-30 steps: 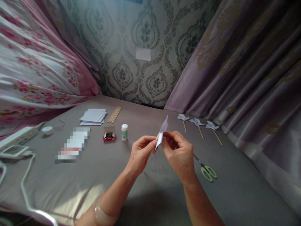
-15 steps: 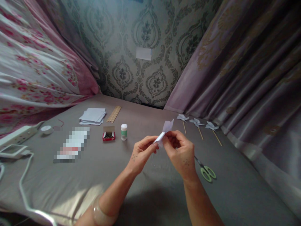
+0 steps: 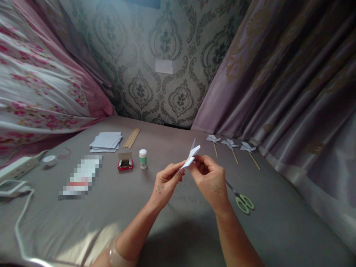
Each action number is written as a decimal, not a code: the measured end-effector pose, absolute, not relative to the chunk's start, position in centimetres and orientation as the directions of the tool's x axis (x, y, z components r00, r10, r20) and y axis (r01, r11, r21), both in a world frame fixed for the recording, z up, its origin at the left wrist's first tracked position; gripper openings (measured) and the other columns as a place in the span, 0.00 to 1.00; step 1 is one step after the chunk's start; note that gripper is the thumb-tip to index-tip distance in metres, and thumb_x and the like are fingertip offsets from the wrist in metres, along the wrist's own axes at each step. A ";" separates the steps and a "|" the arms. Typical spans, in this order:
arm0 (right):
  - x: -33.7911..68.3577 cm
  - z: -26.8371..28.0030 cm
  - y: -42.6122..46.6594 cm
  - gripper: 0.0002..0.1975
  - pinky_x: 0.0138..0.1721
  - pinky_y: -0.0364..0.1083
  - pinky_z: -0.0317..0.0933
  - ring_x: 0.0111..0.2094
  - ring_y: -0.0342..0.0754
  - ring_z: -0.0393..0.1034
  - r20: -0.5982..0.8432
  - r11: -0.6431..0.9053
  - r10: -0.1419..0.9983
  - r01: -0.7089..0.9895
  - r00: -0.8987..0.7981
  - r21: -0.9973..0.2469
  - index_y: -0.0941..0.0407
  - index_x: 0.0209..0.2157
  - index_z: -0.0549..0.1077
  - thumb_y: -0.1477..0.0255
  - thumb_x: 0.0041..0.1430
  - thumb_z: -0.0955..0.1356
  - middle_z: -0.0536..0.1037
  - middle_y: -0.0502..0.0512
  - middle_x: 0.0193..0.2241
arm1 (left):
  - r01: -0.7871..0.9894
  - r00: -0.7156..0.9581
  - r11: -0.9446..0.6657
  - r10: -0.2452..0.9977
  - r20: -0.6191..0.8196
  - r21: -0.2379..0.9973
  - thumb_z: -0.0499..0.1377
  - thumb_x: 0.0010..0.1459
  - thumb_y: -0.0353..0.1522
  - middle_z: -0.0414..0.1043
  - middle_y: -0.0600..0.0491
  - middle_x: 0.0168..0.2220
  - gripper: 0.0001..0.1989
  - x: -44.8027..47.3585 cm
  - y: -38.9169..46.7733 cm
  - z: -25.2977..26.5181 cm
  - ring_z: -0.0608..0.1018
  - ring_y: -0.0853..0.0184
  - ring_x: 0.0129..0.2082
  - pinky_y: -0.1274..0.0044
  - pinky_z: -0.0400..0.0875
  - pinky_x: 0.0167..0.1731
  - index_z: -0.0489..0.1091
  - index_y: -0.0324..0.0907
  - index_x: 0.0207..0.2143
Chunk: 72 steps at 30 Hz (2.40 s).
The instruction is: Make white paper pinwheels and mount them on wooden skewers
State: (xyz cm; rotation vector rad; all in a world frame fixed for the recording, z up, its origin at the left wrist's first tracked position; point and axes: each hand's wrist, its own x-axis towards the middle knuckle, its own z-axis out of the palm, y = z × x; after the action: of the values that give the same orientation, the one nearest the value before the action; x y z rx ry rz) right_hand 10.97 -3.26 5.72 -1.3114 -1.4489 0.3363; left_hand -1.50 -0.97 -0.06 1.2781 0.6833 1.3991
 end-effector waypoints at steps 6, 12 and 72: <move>11.0 5.5 -2.9 0.06 0.21 0.40 0.55 0.21 0.39 0.60 0.519 0.395 0.831 0.445 0.200 -0.804 0.58 0.30 0.74 0.69 0.52 0.69 0.67 0.47 0.22 | -0.306 0.138 -0.297 0.926 0.351 0.905 0.63 0.54 0.36 0.66 0.55 0.25 0.14 -1.6 -1.2 0.6 0.65 0.73 0.25 0.79 0.62 0.27 0.78 0.44 0.44; 11.2 5.2 -2.6 0.04 0.21 0.40 0.55 0.22 0.39 0.59 0.520 0.417 0.834 0.403 0.187 -0.814 0.57 0.29 0.74 0.72 0.49 0.69 0.68 0.47 0.23 | -0.314 0.149 -0.291 0.925 0.350 0.904 0.63 0.54 0.37 0.65 0.54 0.25 0.15 -1.7 -1.3 0.8 0.65 0.73 0.25 0.79 0.63 0.28 0.78 0.43 0.44; 16.6 6.2 -1.5 0.21 0.54 0.58 0.58 0.54 0.54 0.65 0.726 0.409 0.629 0.676 0.279 -0.614 0.53 0.54 0.67 0.65 0.61 0.64 0.71 0.61 0.54 | -0.464 0.350 0.218 0.936 -0.048 0.858 0.68 0.46 0.40 0.74 0.51 0.25 0.19 -0.3 -1.0 -0.4 0.71 0.74 0.19 0.81 0.60 0.18 0.75 0.34 0.36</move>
State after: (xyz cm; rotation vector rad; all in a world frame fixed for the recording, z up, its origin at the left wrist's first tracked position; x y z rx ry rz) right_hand 16.63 -1.50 6.15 -1.2666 -1.3990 -0.0463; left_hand -0.25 -1.02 -0.41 0.8709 0.6604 1.0731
